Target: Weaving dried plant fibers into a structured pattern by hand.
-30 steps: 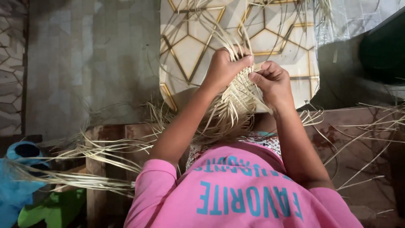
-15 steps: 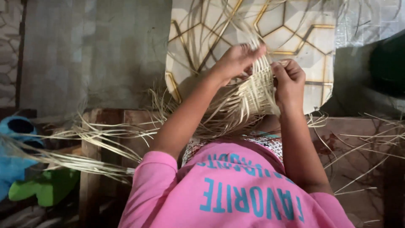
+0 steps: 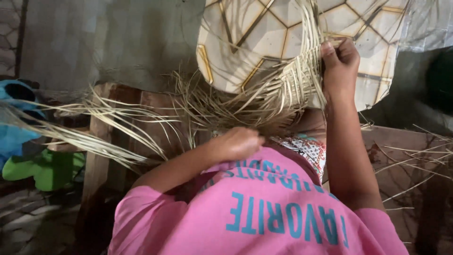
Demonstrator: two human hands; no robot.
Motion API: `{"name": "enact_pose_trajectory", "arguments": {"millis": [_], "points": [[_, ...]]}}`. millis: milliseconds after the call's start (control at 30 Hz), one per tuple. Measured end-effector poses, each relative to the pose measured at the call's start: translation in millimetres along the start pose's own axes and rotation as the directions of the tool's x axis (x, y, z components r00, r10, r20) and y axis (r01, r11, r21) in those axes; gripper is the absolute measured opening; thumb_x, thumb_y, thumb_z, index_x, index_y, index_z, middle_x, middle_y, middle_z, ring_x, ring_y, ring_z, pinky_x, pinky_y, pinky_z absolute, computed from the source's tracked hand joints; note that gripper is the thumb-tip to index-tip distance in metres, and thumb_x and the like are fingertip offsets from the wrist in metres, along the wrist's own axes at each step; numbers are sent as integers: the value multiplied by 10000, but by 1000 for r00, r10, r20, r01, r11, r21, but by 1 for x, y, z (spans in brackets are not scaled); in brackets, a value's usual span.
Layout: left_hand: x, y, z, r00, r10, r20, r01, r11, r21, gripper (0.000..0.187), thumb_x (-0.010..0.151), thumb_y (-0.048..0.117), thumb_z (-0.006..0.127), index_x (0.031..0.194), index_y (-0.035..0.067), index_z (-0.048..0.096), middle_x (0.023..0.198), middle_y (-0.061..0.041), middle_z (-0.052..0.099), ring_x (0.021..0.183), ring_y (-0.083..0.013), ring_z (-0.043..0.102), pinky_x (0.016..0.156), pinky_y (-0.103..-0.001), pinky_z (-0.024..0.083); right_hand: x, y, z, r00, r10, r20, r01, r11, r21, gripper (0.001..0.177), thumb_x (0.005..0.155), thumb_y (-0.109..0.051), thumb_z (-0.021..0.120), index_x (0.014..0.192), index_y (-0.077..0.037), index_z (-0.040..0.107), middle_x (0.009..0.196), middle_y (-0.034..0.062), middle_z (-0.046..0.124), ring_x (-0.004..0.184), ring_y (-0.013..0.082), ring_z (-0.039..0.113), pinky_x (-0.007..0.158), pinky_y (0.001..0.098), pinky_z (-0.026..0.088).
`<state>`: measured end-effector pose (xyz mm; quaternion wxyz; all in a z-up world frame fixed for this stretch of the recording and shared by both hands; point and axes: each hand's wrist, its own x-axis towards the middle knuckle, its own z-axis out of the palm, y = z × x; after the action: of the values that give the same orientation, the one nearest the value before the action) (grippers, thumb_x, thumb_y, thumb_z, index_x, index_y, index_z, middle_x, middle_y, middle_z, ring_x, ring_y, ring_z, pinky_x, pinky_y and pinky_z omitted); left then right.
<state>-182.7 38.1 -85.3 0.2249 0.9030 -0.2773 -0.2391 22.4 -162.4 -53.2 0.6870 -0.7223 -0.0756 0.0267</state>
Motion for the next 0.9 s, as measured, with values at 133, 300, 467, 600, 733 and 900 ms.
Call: {"name": "enact_pose_trajectory", "arguments": {"millis": [133,300,467,600,733,900], "points": [[30,8,-17,887,-274,372,369,904,-215,436,881,127,435,1214,-83,623,1278,-278,659,1141,-416,685,859,-479,558,-10,-11,4,1000,-9,27,8,999,42,516,1126,-57,657,777,-216,311,772,-72,297,748,83,268,685,284,259],[208,-100,165,899,273,-343,-240,961,135,237,953,227,507,1147,129,411,1123,-161,407,1037,-319,412,943,-471,354,-21,-14,-14,994,-90,62,94,993,-64,290,1126,-87,627,928,-169,432,848,-60,417,797,83,390,743,279,354],[149,-21,111,984,-48,170,84,974,-211,361,1036,111,436,1288,-54,635,1249,-265,697,1243,-407,646,1079,-484,483,-25,15,-38,986,-164,17,165,985,-53,45,1120,-12,583,1149,11,607,891,36,553,860,127,518,828,281,427],[62,-38,96,997,42,-62,-46,997,-64,283,859,237,512,713,117,723,663,-99,685,715,-296,716,631,-427,550,-34,13,-43,989,-143,27,142,989,35,20,1123,-24,604,1130,-7,596,883,21,522,855,117,525,847,260,460],[34,-56,91,962,-240,-133,235,971,-53,323,879,303,551,1030,109,760,886,-131,771,929,-317,760,796,-452,588,-45,0,-25,985,-140,100,135,989,53,92,1113,-64,661,1122,1,597,880,36,570,839,103,541,818,262,468],[23,-65,76,932,-258,-254,271,963,16,292,884,339,546,960,143,748,842,-97,757,883,-289,755,764,-434,585,-70,-19,-2,974,-167,156,145,979,144,171,1071,-129,683,1075,8,581,857,63,563,819,114,564,794,263,464]]}}
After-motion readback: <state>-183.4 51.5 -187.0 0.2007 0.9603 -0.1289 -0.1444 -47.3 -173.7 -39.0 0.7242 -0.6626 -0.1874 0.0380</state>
